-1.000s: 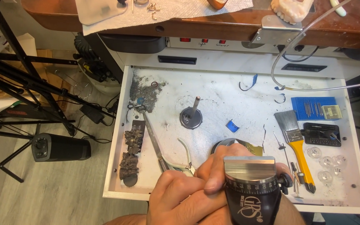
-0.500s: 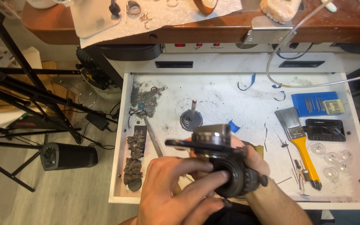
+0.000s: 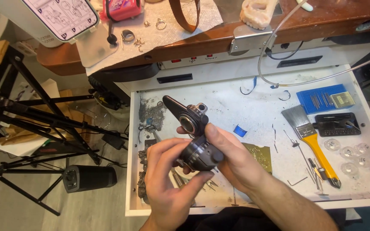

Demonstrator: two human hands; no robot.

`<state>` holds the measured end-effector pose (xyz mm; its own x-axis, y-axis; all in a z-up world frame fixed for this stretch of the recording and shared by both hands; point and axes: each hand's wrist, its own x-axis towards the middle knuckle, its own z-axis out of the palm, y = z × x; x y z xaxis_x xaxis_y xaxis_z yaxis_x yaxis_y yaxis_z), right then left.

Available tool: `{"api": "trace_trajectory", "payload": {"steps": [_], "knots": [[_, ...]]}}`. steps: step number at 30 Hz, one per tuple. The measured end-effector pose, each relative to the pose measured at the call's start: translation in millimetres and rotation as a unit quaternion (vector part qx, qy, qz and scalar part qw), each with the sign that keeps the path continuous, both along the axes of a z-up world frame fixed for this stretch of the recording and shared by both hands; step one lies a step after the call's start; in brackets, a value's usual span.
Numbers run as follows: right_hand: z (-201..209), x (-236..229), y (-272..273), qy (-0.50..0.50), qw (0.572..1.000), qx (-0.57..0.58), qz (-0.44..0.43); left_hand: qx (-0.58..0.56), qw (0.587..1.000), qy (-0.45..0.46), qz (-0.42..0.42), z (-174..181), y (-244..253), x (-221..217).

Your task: Assembling a precision mechanical tool by following digital instructions and fastening small components with a hex key.

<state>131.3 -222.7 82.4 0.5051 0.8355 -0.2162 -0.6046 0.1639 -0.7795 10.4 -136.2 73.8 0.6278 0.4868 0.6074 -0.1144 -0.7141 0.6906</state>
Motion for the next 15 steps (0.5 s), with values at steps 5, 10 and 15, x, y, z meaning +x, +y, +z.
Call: {"api": "trace_trajectory", "payload": {"steps": [5,10,15], "knots": [[3.5,13.2,-1.1,-0.174,0.979,-0.011,0.111,-0.310,0.935,-0.092,-0.148,-12.5,7.3,-2.9],[42.0,20.3,-19.0,-0.364,0.911,-0.106,0.162,-0.470,0.824,-0.203,-0.242,-7.2,11.3,1.7],[59.7,14.9,-23.3,-0.530,0.807,-0.261,-0.010,-0.593,0.699,-0.273,-0.292,-2.5,14.4,8.4]]}}
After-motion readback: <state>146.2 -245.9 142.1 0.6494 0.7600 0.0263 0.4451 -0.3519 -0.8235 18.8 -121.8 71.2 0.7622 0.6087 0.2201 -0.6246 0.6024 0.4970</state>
